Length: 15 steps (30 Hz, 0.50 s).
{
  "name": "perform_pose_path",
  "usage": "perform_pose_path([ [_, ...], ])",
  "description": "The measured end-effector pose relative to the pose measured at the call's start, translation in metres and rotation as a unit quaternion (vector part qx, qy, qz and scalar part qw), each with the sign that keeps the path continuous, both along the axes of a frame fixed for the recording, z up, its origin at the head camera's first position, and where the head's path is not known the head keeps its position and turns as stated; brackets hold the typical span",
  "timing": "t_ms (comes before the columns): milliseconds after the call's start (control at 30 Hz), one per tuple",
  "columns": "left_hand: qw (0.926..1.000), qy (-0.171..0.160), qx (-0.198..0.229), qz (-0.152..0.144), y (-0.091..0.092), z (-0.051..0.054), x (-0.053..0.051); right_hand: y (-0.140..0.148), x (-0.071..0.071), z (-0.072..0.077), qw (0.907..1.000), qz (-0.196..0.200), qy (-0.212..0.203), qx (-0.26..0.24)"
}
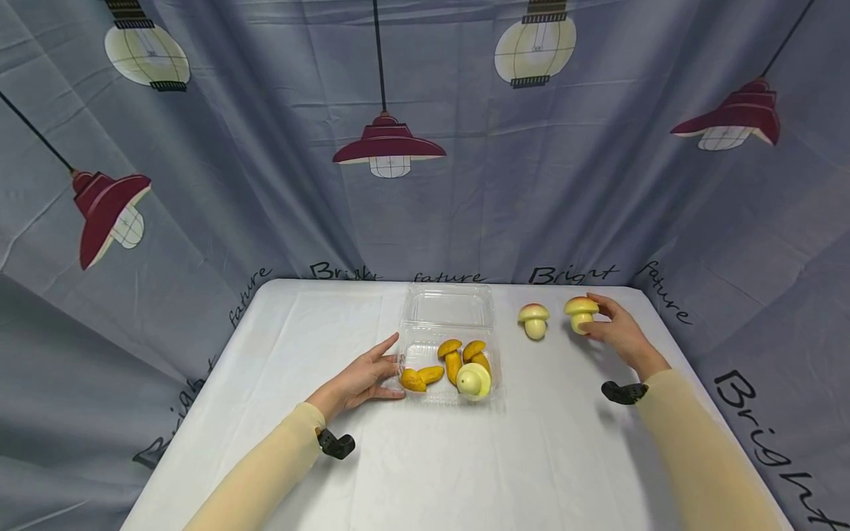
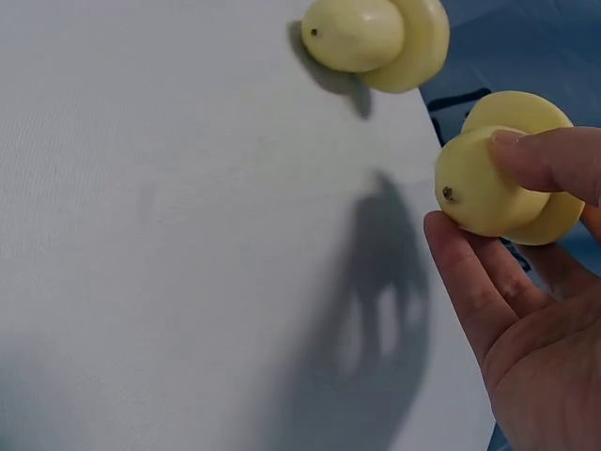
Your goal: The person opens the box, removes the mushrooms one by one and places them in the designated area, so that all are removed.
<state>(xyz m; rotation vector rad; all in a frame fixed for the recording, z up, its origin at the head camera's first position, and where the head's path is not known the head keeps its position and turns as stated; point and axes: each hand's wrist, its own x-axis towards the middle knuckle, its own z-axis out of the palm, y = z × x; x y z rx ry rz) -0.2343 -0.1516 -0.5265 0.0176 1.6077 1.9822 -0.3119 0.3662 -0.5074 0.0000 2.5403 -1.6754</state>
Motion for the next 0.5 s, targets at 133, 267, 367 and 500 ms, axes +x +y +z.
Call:
perform_pose_path([
  [133,1.0000,0.001,-0.003,0.002,0.000,-0.001,-0.001,0.001,-0.001,-0.007,0.9997,-0.002,-0.013,0.019],
  [267,1.0000,-0.002,-0.002,0.003,0.000,-0.002,-0.001,0.002,-0.002,-0.012,0.9996,-0.006,-0.016,0.023],
  [367,1.0000,-0.003,-0.001,0.003,0.000,-0.002,-0.001,0.001,-0.003,-0.015,0.9994,-0.011,-0.021,0.025],
  [500,1.0000,-0.003,-0.003,0.003,0.000,-0.002,0.000,0.001,-0.005,-0.017,0.9990,-0.017,-0.026,0.033],
])
